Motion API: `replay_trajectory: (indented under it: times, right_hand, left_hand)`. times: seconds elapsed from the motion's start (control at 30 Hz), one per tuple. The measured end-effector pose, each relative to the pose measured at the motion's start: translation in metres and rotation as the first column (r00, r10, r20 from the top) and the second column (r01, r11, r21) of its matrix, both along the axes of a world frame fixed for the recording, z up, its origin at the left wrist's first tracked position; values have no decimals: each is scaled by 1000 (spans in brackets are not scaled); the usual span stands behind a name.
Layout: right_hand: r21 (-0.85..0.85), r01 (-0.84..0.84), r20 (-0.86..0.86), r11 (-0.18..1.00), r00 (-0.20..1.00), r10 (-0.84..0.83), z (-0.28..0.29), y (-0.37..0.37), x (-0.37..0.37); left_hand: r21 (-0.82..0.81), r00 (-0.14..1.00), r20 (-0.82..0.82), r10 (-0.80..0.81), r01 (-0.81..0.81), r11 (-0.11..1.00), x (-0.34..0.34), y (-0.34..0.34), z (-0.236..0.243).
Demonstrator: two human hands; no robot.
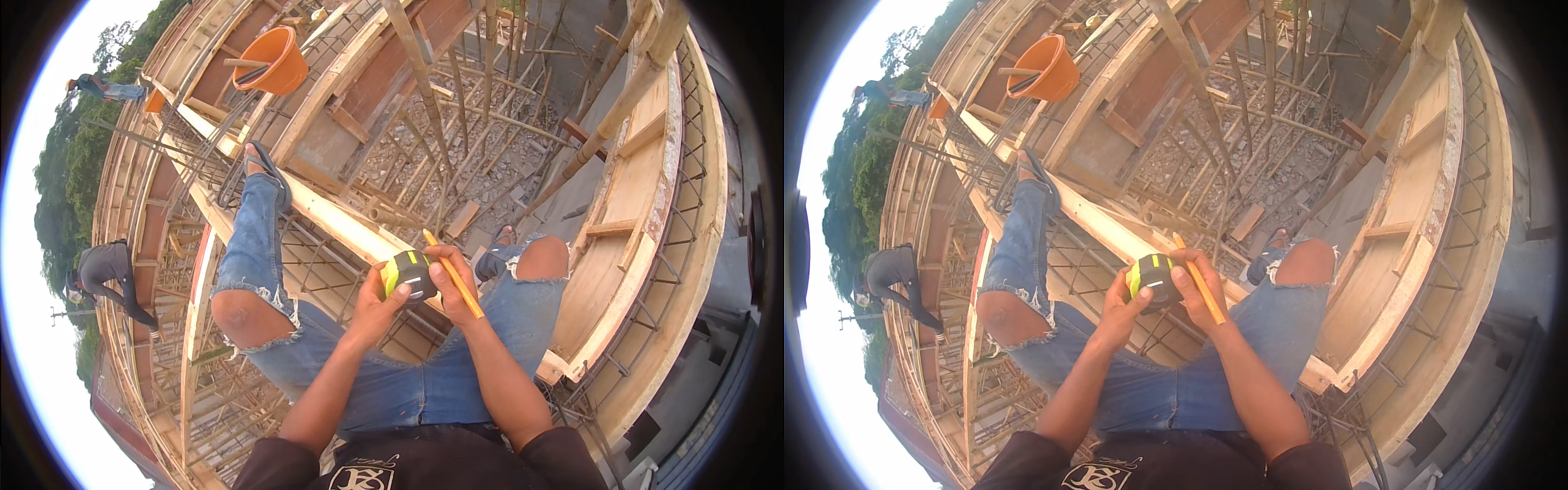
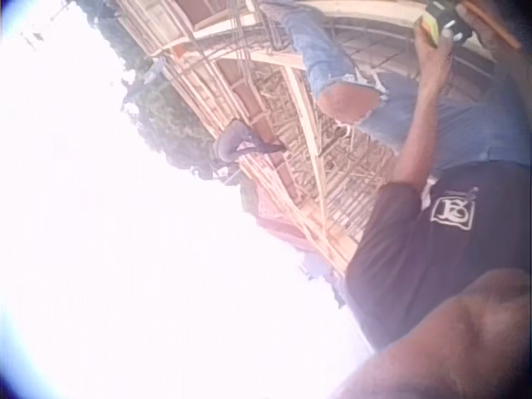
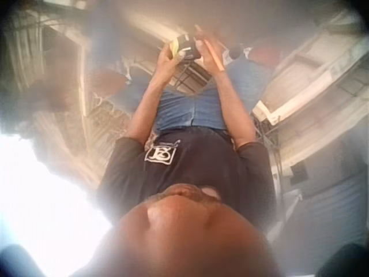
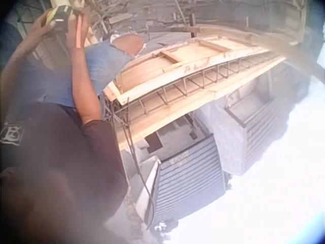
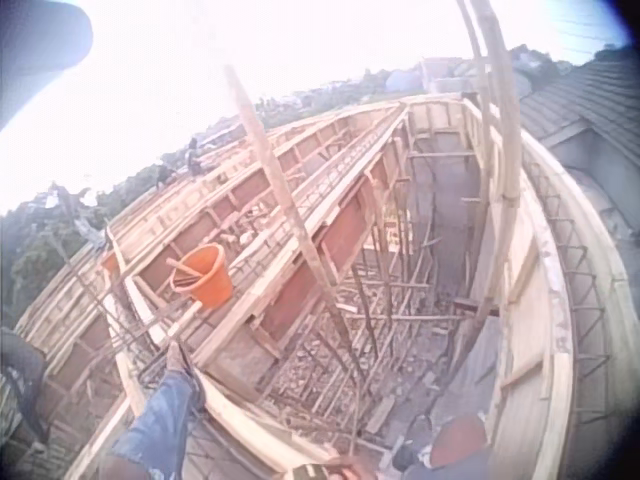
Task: The person measures a wooden frame with a tape measure and marks measurements with a pencil. The person repeatedly extends the tape measure, aligns it along the wood, and makes pencil marks at measured intervals.
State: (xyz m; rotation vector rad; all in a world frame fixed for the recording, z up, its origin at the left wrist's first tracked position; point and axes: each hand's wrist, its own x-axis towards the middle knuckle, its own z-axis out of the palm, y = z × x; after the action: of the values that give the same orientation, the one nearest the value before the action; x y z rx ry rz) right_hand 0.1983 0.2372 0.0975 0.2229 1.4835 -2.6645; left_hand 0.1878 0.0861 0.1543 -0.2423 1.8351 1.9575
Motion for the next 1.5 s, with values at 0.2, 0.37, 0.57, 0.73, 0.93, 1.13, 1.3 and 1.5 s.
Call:
replay_trajectory:
  times: [0.2,0.37,0.57,0.73,0.93,1.13,1.3,1.5]
  right_hand:
    - [105,-62,-74,993,995,70,-16,-48,-11]
    - [-3,-292,109,956,951,291,-32,-58,-8]
    - [235,-519,48,822,851,523,-13,-88,-13]
    - [419,-393,-138,818,863,486,-25,-98,-3]
    - [503,-170,-243,847,913,327,-16,-108,24]
    - [573,-228,-396,787,764,509,22,-114,34]
    - [421,-355,-310,835,808,500,38,-94,11]
    - [480,-397,-164,782,835,524,27,-46,-42]
  left_hand:
    - [22,975,80,206,-209,978,-1,-36,-27]
    - [-18,977,85,193,-192,981,15,-79,-42]
    - [-111,960,24,280,-276,955,45,-103,-56]
    - [-130,984,-73,162,-170,977,39,-127,-39]
    - [182,803,241,545,-589,787,48,-112,-35]
    - [357,758,378,531,-648,672,74,-118,-38]
    - [-15,953,6,304,-304,953,60,-123,-22]
    - [-449,977,-6,-212,187,874,-23,-88,1]
